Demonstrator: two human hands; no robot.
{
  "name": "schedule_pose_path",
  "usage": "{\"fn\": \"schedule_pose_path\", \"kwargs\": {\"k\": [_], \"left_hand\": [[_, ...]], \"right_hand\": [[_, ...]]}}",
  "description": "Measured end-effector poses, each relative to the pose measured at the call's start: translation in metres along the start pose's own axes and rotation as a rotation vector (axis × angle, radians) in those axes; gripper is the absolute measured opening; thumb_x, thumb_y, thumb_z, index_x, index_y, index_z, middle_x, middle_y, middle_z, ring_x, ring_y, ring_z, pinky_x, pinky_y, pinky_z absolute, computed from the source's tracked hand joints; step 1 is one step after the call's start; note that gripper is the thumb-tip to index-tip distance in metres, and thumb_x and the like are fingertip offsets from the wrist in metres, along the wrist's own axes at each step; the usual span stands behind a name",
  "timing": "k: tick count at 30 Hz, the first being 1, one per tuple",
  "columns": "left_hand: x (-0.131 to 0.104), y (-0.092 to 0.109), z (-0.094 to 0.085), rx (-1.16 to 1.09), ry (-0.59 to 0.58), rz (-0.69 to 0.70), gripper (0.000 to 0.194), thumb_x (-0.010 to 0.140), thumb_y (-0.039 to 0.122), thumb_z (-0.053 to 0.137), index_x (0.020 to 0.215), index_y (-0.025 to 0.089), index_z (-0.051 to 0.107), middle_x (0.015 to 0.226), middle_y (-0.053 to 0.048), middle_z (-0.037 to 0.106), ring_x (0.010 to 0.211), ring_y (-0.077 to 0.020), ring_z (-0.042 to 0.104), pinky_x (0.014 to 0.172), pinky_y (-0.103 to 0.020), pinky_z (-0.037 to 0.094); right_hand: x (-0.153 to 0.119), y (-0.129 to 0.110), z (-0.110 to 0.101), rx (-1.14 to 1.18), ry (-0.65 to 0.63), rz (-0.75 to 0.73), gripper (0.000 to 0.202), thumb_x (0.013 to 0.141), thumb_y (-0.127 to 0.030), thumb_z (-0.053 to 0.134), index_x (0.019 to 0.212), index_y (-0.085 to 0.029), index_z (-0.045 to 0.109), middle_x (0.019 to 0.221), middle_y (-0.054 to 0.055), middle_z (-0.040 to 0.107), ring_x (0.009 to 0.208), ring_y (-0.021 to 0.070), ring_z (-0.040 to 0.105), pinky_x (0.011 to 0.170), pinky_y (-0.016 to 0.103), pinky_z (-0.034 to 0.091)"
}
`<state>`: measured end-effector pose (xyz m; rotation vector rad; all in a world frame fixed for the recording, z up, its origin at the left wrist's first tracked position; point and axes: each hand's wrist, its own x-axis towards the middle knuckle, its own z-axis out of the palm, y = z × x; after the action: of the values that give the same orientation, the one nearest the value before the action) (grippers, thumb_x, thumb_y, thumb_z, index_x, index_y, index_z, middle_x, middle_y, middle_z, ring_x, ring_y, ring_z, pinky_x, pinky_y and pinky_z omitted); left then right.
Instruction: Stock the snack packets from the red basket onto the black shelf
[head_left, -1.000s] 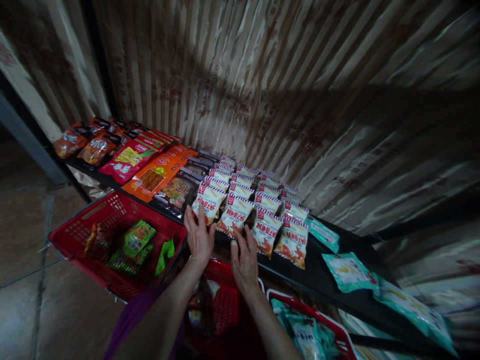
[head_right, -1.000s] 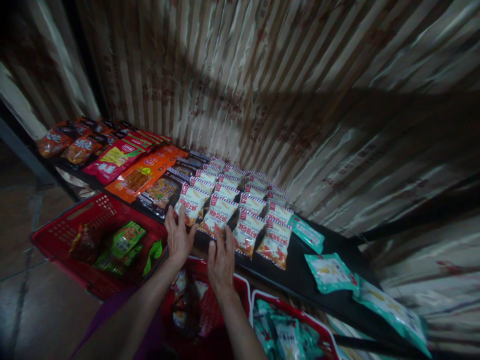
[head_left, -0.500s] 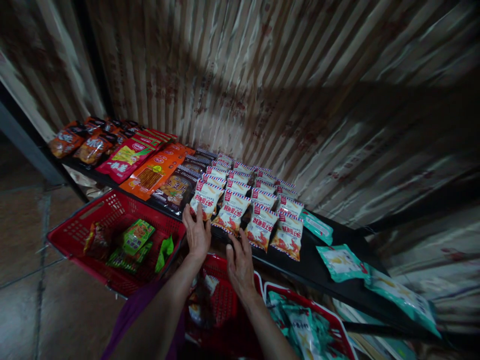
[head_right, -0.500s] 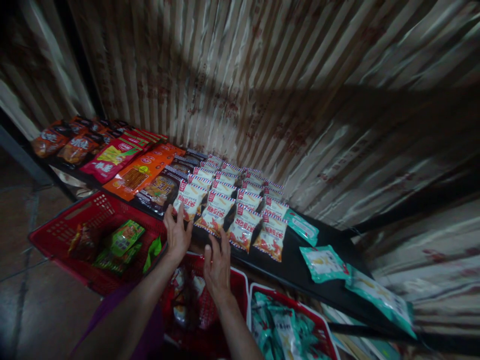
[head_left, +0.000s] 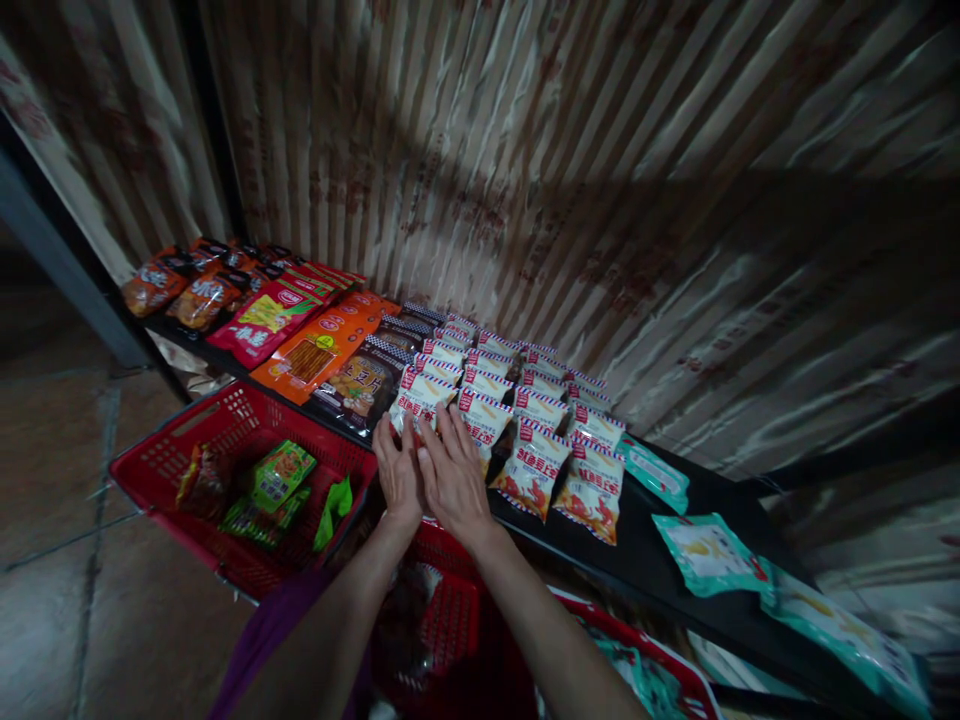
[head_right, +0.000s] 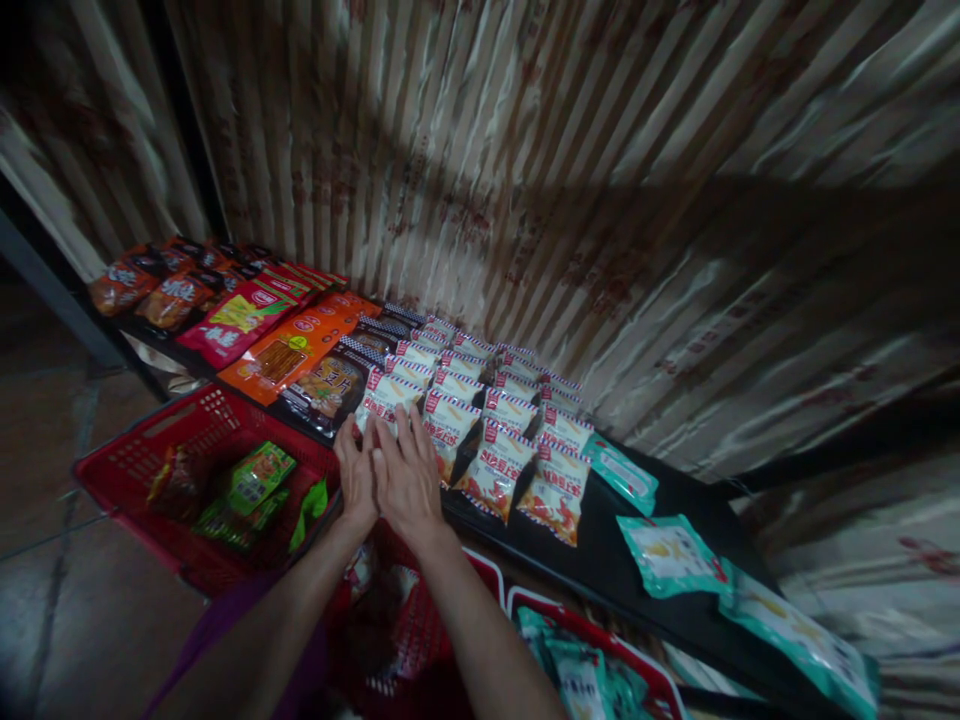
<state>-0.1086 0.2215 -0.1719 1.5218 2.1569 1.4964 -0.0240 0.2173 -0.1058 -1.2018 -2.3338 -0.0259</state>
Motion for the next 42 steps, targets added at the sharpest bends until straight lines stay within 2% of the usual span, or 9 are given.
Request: {"fn": "schedule_pose_path", "kwargs": {"k": [3,7,15,21,27,31,37,42], "left_hand": [[0.001,-0.002,0.004,-0.039,0.032,-0.036,0.042,0.093,0.029,0.037,0.133,0.019,0.044,0.143,-0.014,0.032,0.135,-0.0289,0.028,0.108,-0.047,0.033],[0.002,-0.006,0.01,-0.065,0.054,-0.051,0.041,0.093,0.033,0.035,0.131,0.018,0.045,0.142,-0.014,0.034,0.135,-0.0283,0.028,0.108,-0.047,0.034],[0.003,-0.008,0.007,-0.08,0.052,-0.042,0.04,0.094,0.031,0.034,0.131,0.02,0.046,0.142,-0.012,0.036,0.137,-0.0271,0.027,0.108,-0.047,0.036],[0.003,-0.008,0.008,-0.068,0.037,-0.047,0.039,0.093,0.027,0.037,0.13,0.022,0.047,0.142,-0.012,0.036,0.137,-0.027,0.028,0.107,-0.047,0.037],[0.002,-0.009,0.009,-0.036,0.043,0.005,0.044,0.092,0.027,0.039,0.136,0.021,0.041,0.144,-0.013,0.031,0.138,-0.0287,0.024,0.107,-0.049,0.035],[0.002,-0.007,0.005,0.016,0.023,0.035,0.051,0.089,0.024,0.045,0.139,0.02,0.036,0.143,-0.015,0.031,0.137,-0.0307,0.024,0.107,-0.049,0.035],[0.003,-0.004,0.0,0.037,0.046,0.025,0.048,0.092,0.024,0.04,0.139,0.02,0.035,0.143,-0.016,0.032,0.137,-0.0296,0.024,0.106,-0.049,0.035],[0.002,-0.003,-0.001,0.005,0.044,0.002,0.049,0.093,0.027,0.038,0.141,0.018,0.033,0.143,-0.016,0.03,0.137,-0.0285,0.022,0.107,-0.049,0.034]], "right_hand": [[0.033,0.0,0.004,-0.031,-0.047,0.02,0.044,0.094,-0.032,0.034,0.134,-0.022,0.047,0.152,0.007,0.027,0.143,0.0269,0.011,0.111,0.052,0.025],[0.049,0.003,0.014,-0.068,-0.084,0.054,0.044,0.094,-0.033,0.035,0.133,-0.018,0.05,0.15,0.01,0.032,0.141,0.0311,0.015,0.11,0.052,0.024],[0.044,0.003,0.023,-0.057,-0.039,0.063,0.044,0.094,-0.033,0.033,0.134,-0.019,0.047,0.15,0.009,0.032,0.142,0.029,0.014,0.109,0.051,0.025],[0.046,0.005,0.025,-0.073,-0.078,0.089,0.045,0.095,-0.034,0.033,0.134,-0.017,0.048,0.148,0.011,0.035,0.14,0.0292,0.02,0.109,0.05,0.027],[0.047,0.007,0.025,-0.06,-0.06,0.075,0.045,0.095,-0.034,0.033,0.135,-0.019,0.046,0.15,0.011,0.03,0.14,0.0288,0.02,0.108,0.05,0.028],[0.048,0.008,0.024,-0.057,-0.066,0.078,0.044,0.095,-0.034,0.032,0.134,-0.019,0.047,0.149,0.012,0.032,0.14,0.028,0.021,0.108,0.051,0.028],[0.043,0.006,0.023,-0.046,-0.054,0.035,0.045,0.094,-0.03,0.035,0.137,-0.021,0.044,0.153,0.01,0.024,0.142,0.028,0.013,0.109,0.051,0.027],[0.036,0.004,0.018,-0.036,-0.049,0.023,0.044,0.093,-0.029,0.036,0.135,-0.021,0.045,0.153,0.009,0.024,0.143,0.027,0.011,0.11,0.051,0.027]]}}
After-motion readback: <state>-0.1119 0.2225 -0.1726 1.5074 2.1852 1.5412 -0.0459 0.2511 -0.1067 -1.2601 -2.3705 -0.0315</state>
